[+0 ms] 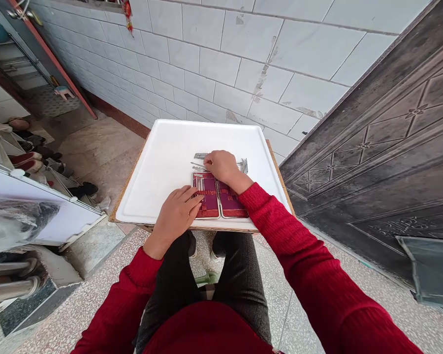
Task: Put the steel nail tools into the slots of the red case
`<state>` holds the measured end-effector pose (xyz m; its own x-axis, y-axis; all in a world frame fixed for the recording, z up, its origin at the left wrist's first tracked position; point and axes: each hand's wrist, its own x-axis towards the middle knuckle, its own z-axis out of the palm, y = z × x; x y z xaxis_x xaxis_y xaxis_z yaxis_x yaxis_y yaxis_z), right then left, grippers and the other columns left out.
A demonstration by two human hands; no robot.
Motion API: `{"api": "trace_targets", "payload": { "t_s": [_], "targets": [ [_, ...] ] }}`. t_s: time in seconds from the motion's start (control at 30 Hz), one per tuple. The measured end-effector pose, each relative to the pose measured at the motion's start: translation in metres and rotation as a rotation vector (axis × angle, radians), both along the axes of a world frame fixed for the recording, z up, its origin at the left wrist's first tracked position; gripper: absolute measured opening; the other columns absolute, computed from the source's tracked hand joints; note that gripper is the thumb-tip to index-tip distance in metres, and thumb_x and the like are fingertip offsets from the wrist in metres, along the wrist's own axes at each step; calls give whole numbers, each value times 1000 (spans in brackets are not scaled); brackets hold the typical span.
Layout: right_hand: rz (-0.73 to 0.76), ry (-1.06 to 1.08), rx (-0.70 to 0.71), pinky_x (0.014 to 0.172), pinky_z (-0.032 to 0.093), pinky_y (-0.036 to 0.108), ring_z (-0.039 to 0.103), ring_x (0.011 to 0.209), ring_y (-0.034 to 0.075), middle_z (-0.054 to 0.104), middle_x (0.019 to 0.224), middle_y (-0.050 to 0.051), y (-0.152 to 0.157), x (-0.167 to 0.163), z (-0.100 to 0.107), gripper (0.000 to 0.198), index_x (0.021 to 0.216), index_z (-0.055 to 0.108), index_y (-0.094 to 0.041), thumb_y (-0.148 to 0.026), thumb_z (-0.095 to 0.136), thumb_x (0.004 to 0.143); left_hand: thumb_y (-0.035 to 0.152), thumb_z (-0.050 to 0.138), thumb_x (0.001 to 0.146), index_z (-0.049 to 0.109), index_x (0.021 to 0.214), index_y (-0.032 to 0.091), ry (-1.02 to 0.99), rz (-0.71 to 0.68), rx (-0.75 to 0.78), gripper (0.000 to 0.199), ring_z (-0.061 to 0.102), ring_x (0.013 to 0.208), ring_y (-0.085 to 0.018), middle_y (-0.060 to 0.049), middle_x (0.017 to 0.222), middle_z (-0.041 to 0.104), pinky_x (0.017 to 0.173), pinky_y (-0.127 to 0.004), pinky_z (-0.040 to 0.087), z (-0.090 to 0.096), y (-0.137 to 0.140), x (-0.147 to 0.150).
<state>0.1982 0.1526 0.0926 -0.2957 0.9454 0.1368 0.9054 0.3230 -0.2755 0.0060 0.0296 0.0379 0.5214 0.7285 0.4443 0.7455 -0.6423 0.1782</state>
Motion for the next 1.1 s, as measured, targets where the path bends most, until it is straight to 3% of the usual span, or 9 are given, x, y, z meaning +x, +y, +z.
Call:
{"api": "trace_targets", "payload": {
  "t_s": [0.23, 0.53, 0.63, 0.77, 0.93, 1.0, 1.1],
  "targets": [
    [58, -316, -62, 80, 48, 36, 72, 102, 33, 79, 106, 20, 12, -22, 10, 28, 105, 79, -13, -7, 55, 93, 23, 47, 107, 72, 124, 20, 7, 2, 13, 31, 62, 130, -30, -10, 134, 71, 107, -50, 53, 0, 0, 1],
    [109, -368, -61, 79, 49, 35, 73, 102, 34, 78, 110, 23, 19, -26, 7, 22, 107, 77, -10, -12, 61, 92, 23, 47, 107, 72, 124, 20, -8, -2, 20, 31, 62, 131, -31, -11, 135, 71, 107, -50, 52, -1, 0, 1],
    [45, -192, -14, 77, 47, 34, 72, 94, 29, 78, 105, 20, 20, -16, 2, 22, 107, 74, -10, -12, 57, 94, 24, 46, 107, 72, 125, 20, -8, -7, 9, 32, 61, 132, -31, -11, 136, 70, 108, -51, 52, -1, -1, 0],
    [-11, 239, -3, 74, 48, 30, 69, 82, 21, 78, 92, 9, 16, 4, -8, 22, 104, 71, -13, -8, 57, 88, 25, 45, 108, 72, 126, 21, -3, -11, 4, 33, 61, 131, -31, -12, 136, 70, 107, -52, 52, -1, 0, 0],
    [61, 725, -266, 63, 52, 26, 65, 60, 16, 70, 68, -4, -4, 18, -21, 54, 137, 59, -16, -10, 60, 83, 24, 46, 107, 72, 125, 21, 8, -10, 1, 31, 62, 131, -31, -10, 136, 70, 107, -50, 52, 0, 1, 0],
    [98, 806, -373, 57, 52, 25, 63, 54, 14, 69, 64, -5, -13, 17, -27, 49, 132, 62, -17, -12, 61, 83, 24, 46, 107, 71, 126, 21, 3, -17, -15, 32, 61, 132, -31, -11, 137, 70, 108, -51, 52, 1, 1, 0],
    [97, 851, -414, 52, 52, 24, 61, 50, 13, 69, 62, -4, -20, 14, -33, 37, 121, 66, -17, -14, 64, 84, 24, 45, 107, 71, 126, 21, 3, -21, -38, 33, 59, 133, -31, -12, 138, 69, 108, -52, 52, 1, 1, 0]
  ]
}}
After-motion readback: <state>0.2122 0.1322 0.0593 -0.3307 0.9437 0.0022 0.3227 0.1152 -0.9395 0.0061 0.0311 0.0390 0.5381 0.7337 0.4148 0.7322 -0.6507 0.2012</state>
